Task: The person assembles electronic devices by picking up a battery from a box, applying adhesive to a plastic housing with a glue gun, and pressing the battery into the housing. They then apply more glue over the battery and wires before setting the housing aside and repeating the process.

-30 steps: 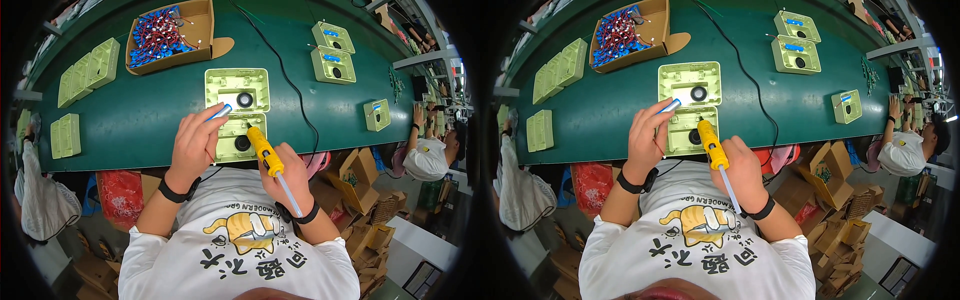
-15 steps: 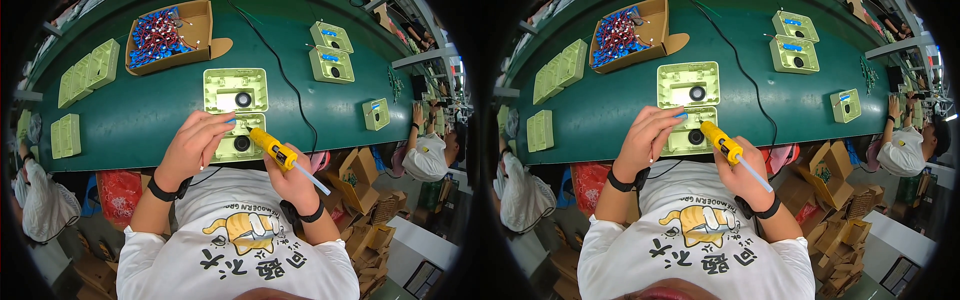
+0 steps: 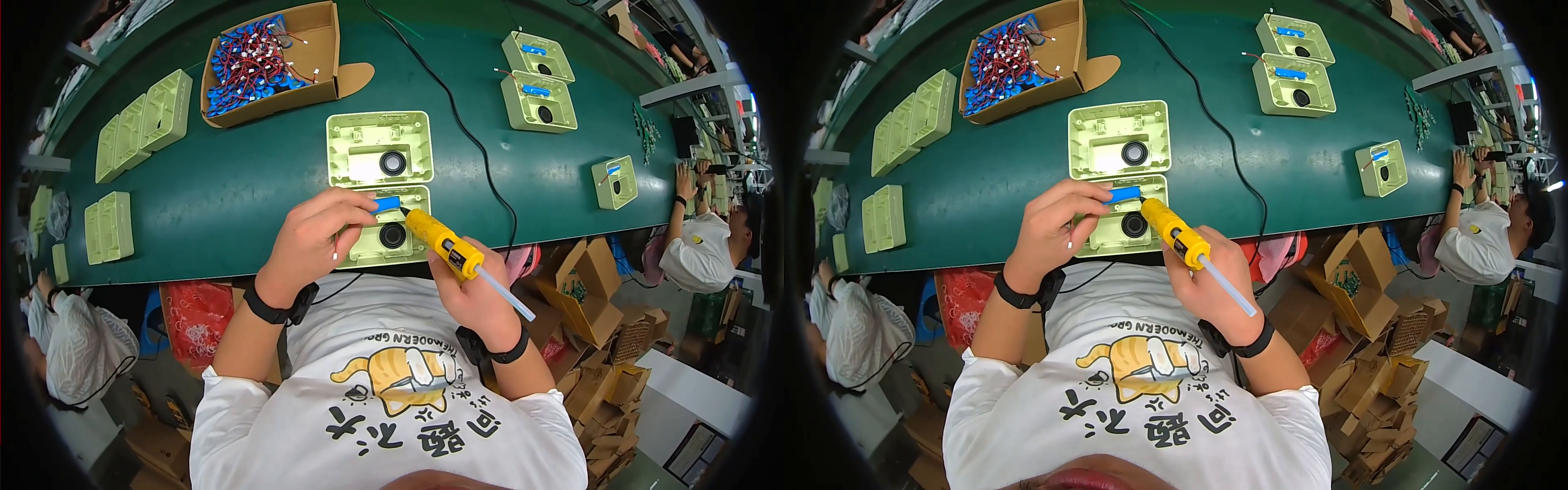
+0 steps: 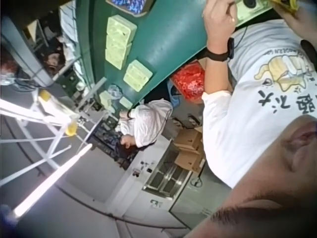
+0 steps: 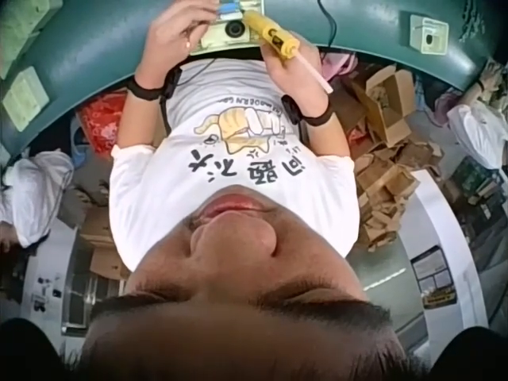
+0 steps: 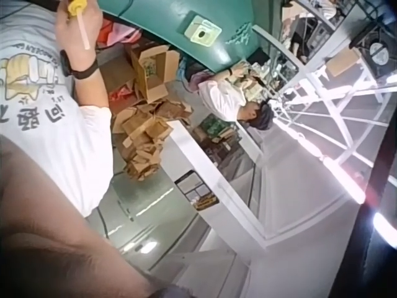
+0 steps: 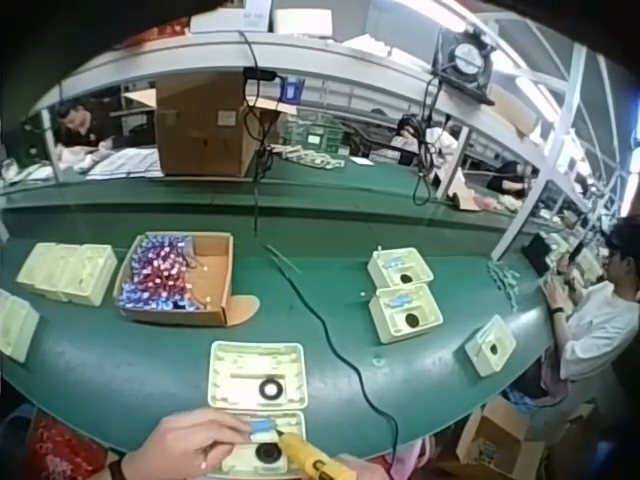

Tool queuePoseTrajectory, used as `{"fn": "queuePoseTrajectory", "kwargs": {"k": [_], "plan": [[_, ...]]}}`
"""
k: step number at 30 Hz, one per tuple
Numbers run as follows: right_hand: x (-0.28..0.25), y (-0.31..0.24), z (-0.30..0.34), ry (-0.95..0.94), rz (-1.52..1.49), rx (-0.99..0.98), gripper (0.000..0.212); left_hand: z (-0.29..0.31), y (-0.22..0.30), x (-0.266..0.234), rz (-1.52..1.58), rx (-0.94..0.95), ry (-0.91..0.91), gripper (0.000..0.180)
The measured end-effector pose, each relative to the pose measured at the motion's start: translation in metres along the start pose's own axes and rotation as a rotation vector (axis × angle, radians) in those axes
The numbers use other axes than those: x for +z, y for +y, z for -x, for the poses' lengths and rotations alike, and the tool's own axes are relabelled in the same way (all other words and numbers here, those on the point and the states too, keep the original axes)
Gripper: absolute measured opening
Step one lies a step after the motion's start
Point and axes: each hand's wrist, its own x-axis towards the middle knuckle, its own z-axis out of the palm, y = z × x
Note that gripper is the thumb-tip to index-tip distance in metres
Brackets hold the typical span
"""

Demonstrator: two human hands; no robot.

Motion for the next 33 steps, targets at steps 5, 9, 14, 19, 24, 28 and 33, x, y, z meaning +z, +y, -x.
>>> {"fn": "queuePoseTrajectory", "kwargs": {"k": [5,9,14,19,24,28,33], "plan": [[0.0,-0.003,0.004,0.033,-0.014,0.018,0.011,0.001,-0.003,0.001,-0.023,-0.01,-0.011,0.02],[0.002,-0.001,0.007,0.049,-0.018,0.023,0.01,-0.004,0.004,-0.008,-0.281,0.125,-0.092,0.022],[0.007,0.0,0.008,0.066,-0.053,0.01,0.01,-0.004,-0.006,-0.011,-0.243,0.127,-0.083,0.025],[0.006,0.001,0.009,0.064,-0.012,-0.027,0.009,-0.002,-0.014,-0.011,-0.187,0.147,-0.09,0.028],[0.006,-0.004,0.011,0.06,-0.031,0.004,0.008,-0.003,-0.009,-0.016,-0.252,0.125,-0.177,0.025],[0.01,0.001,0.009,0.086,-0.024,-0.046,0.008,-0.007,0.0,-0.016,-0.385,0.174,-0.238,0.026],[0.014,0.009,0.008,0.07,-0.002,-0.047,0.009,-0.008,0.01,-0.024,-0.547,0.25,-0.363,0.039]]}}
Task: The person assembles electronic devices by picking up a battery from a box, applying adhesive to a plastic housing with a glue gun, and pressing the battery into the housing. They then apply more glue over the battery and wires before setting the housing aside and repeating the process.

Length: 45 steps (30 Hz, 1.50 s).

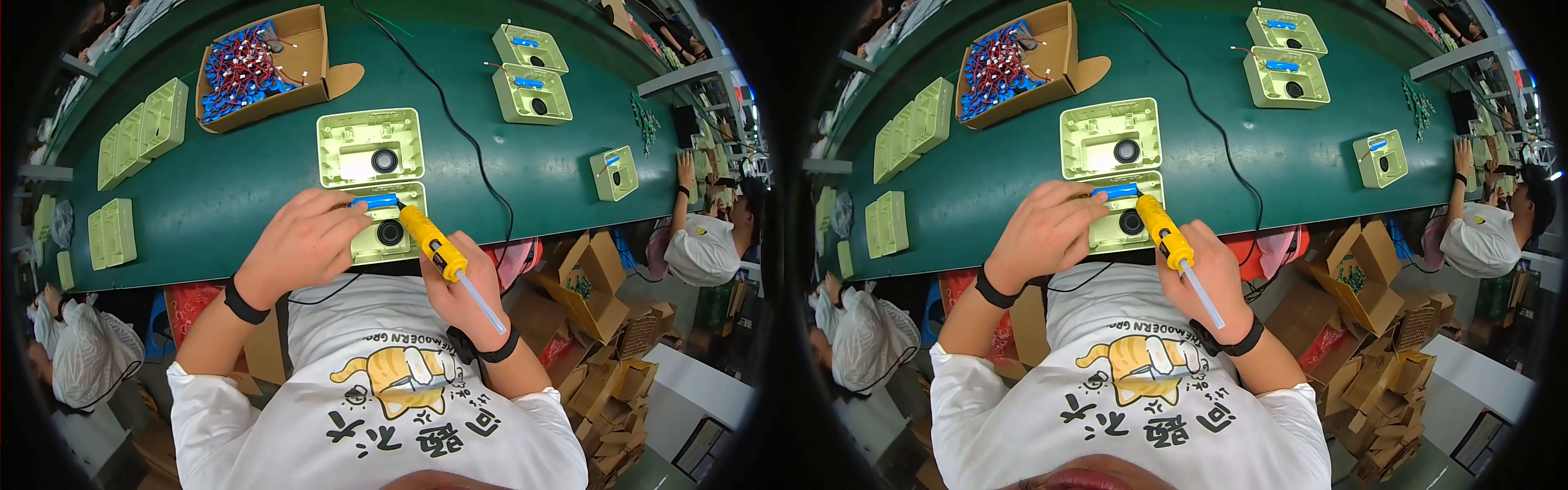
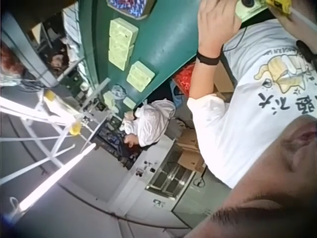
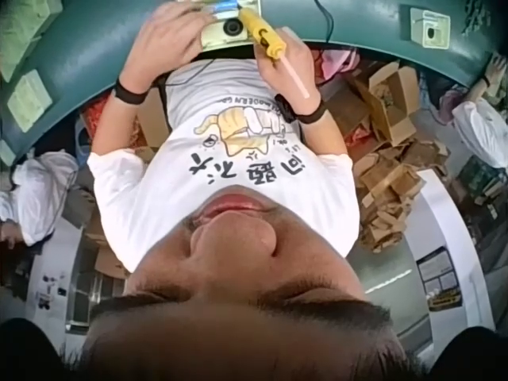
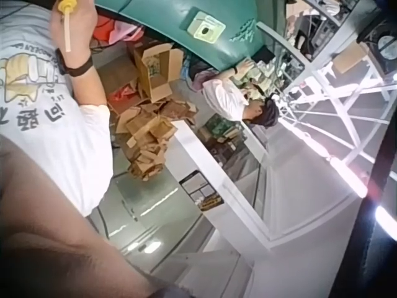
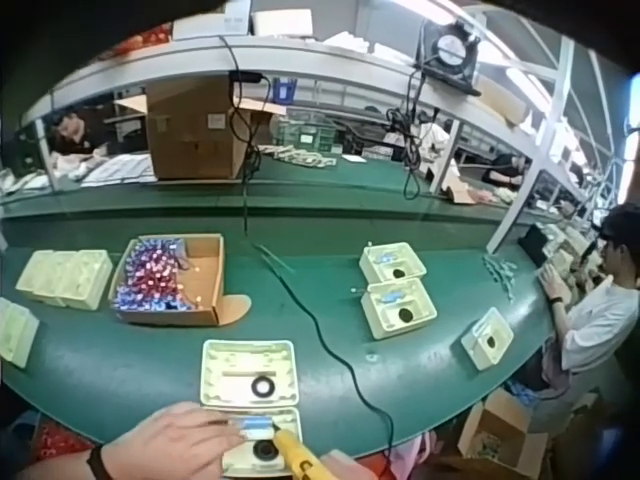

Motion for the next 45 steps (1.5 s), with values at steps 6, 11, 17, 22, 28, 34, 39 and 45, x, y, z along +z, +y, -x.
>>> {"fn": "queuePoseTrajectory", "kwargs": {"k": [6,11,17,22,28,34,39,45], "plan": [[0.005,0.009,0.004,0.005,0.039,0.038,0.011,0.003,-0.008,-0.014,0.041,0.037,-0.09,0.057],[-0.001,0.003,0.0,0.021,0.06,0.028,0.012,0.011,-0.007,0.006,-0.032,0.07,-0.054,0.062],[-0.017,0.006,-0.003,0.025,-0.108,0.179,0.016,0.008,0.024,0.024,-0.039,-0.057,0.021,0.064],[-0.027,0.013,-0.008,0.008,-0.159,0.249,0.018,0.009,0.037,0.031,0.011,-0.144,0.082,0.068],[-0.038,0.01,-0.002,-0.003,-0.082,0.182,0.021,0.017,0.048,0.051,0.275,-0.433,0.422,0.081],[-0.047,-0.01,-0.007,-0.127,-0.118,0.122,0.017,0.01,0.045,0.053,0.279,-0.45,0.346,0.087],[-0.035,-0.018,-0.015,-0.149,-0.142,0.011,0.014,0.007,0.051,0.047,0.206,-0.394,0.327,0.08],[-0.03,-0.011,-0.01,-0.193,-0.276,0.127,0.016,0.005,0.052,0.048,0.199,-0.342,0.376,0.067]]}}
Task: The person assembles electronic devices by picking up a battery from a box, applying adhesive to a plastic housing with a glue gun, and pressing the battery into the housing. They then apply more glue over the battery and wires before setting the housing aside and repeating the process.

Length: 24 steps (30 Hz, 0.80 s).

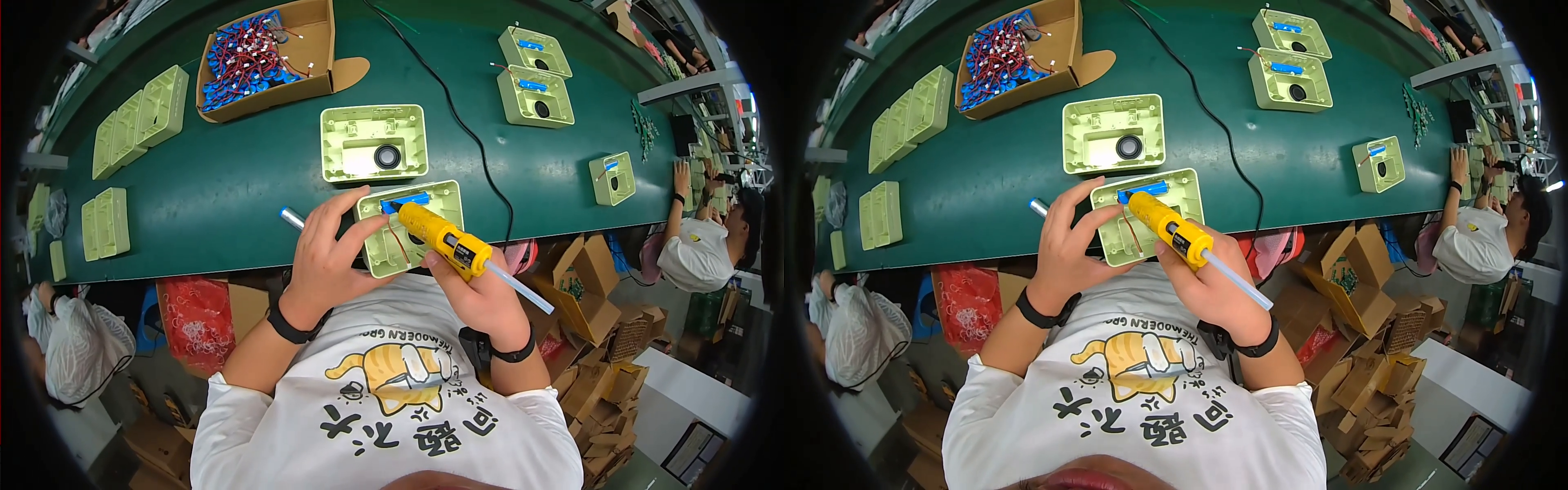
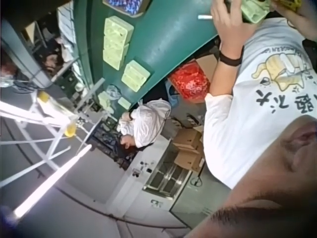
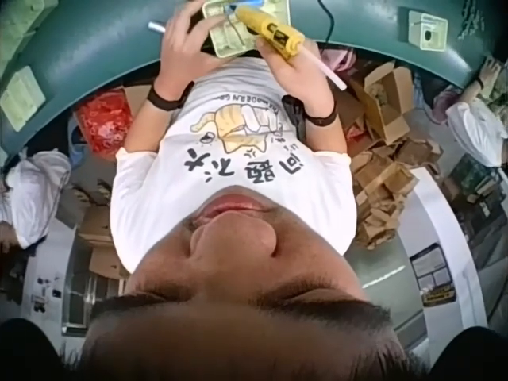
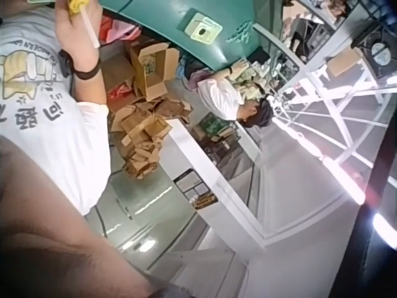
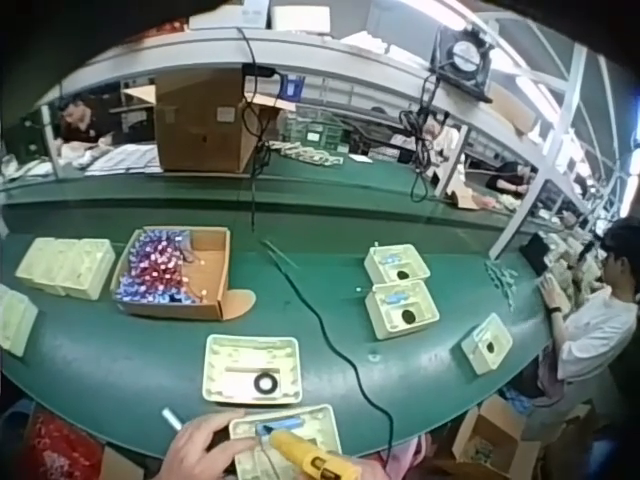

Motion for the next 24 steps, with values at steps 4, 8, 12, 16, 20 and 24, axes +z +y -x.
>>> {"fn": "queuePoseTrajectory", "kwargs": {"k": [4,8,12,16,20,24], "plan": [[-0.002,-0.002,0.002,-0.029,-0.069,0.012,0.017,-0.001,0.002,-0.002,-0.005,0.03,0.006,0.064],[-0.003,-0.009,0.006,-0.036,-0.183,0.127,0.018,-0.003,0.004,-0.004,-0.003,0.069,-0.011,0.061],[-0.002,-0.003,0.009,-0.042,-0.204,0.122,0.018,-0.005,0.007,-0.005,-0.006,0.088,-0.003,0.059],[-0.003,-0.005,0.015,-0.024,-0.165,0.145,0.02,-0.006,0.009,-0.006,-0.021,0.115,-0.003,0.056],[0.001,-0.003,0.021,-0.005,-0.127,0.136,0.021,-0.005,0.01,-0.005,-0.024,0.125,0.004,0.054],[0.006,-0.003,0.02,0.049,-0.26,0.104,0.023,-0.005,0.011,-0.005,-0.036,0.123,-0.001,0.053]]}}
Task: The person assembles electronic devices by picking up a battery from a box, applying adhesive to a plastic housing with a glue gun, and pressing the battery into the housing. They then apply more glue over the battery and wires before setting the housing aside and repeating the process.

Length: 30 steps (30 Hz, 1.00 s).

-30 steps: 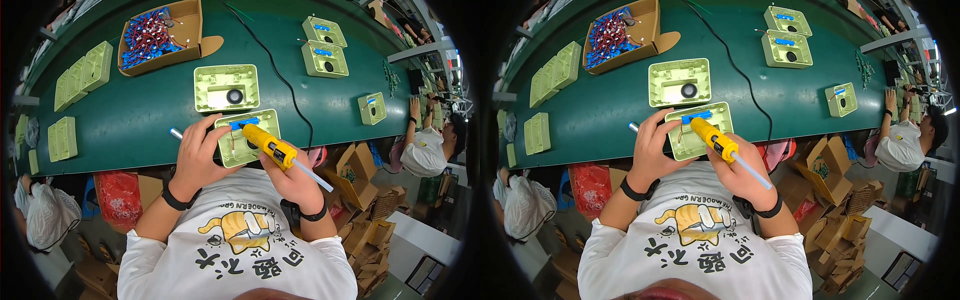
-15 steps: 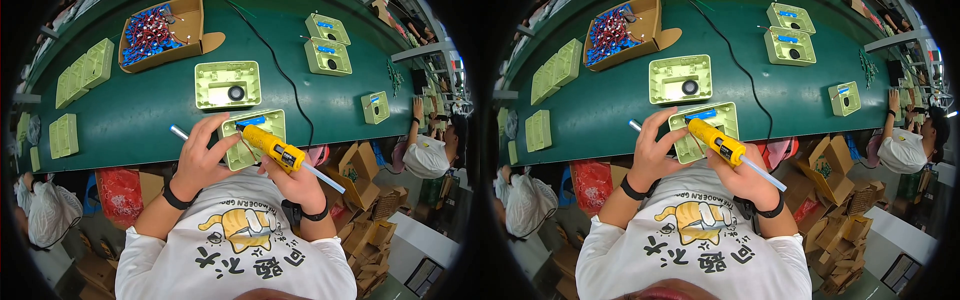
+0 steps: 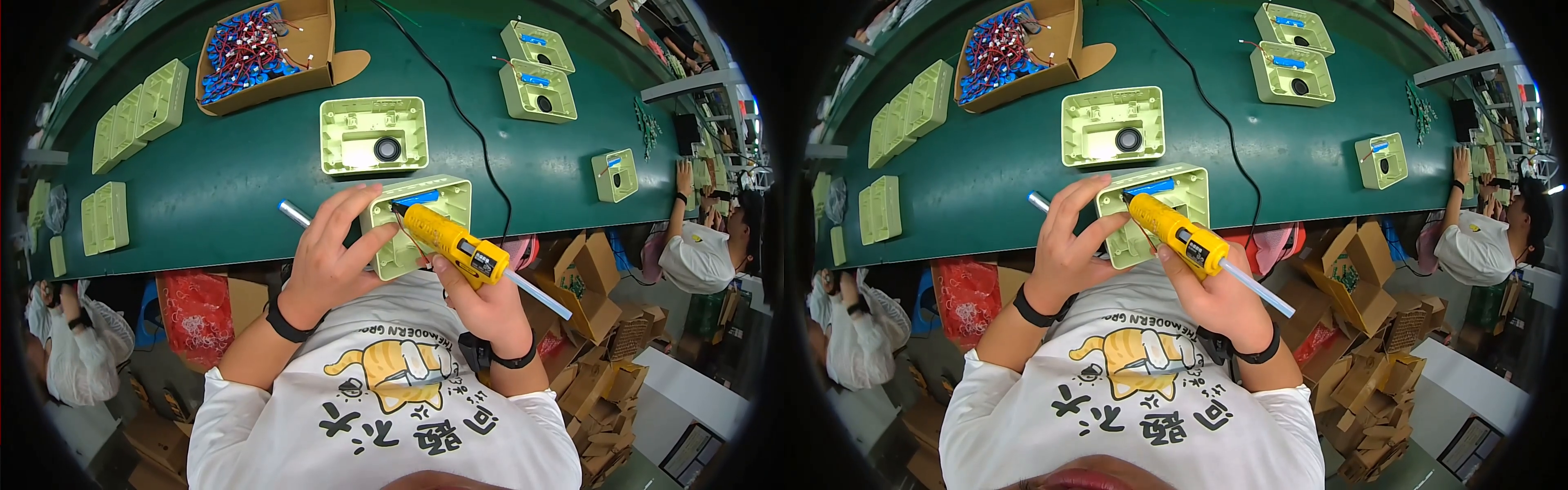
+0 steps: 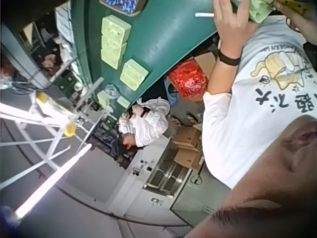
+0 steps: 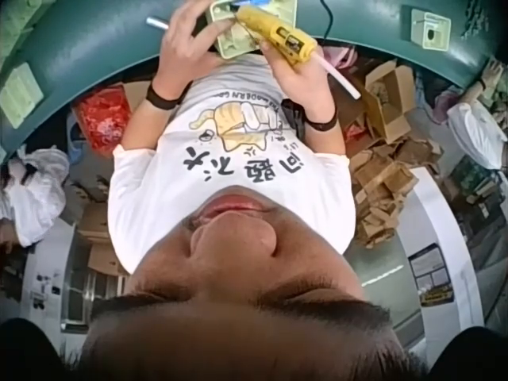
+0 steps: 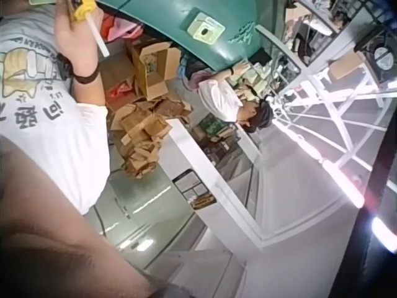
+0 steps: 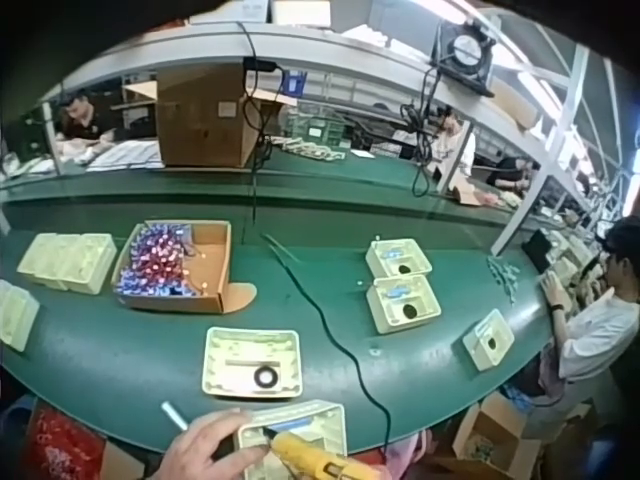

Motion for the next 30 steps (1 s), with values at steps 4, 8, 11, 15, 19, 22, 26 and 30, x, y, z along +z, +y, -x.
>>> {"fn": "queuePoseTrajectory", "kwargs": {"k": [4,8,11,15,19,22,26,30], "plan": [[-0.002,0.0,0.004,-0.012,-0.056,0.088,0.026,0.001,0.0,0.001,0.001,0.01,0.004,0.051],[-0.004,-0.008,0.007,0.026,-0.115,0.275,0.024,0.003,0.0,0.002,0.007,0.014,0.02,0.051],[-0.002,-0.004,0.006,0.044,-0.073,0.167,0.025,0.003,-0.003,0.0,0.001,0.01,0.006,0.052],[-0.004,0.001,0.005,0.055,-0.101,0.13,0.032,0.003,-0.004,0.002,0.005,0.009,0.048,0.056],[-0.01,0.002,0.004,-0.005,-0.052,0.117,0.035,-0.001,-0.009,0.007,0.069,0.039,0.112,0.061],[-0.016,-0.002,0.002,-0.031,-0.121,0.142,0.035,0.0,-0.008,0.002,-0.013,0.046,0.079,0.061],[-0.037,0.002,0.01,-0.023,-0.468,0.145,0.034,-0.015,-0.011,0.011,0.106,-0.046,0.108,0.065],[-0.047,0.01,0.03,-0.037,-0.78,-0.004,0.034,-0.054,0.007,0.04,0.386,-0.231,0.014,0.064]]}}
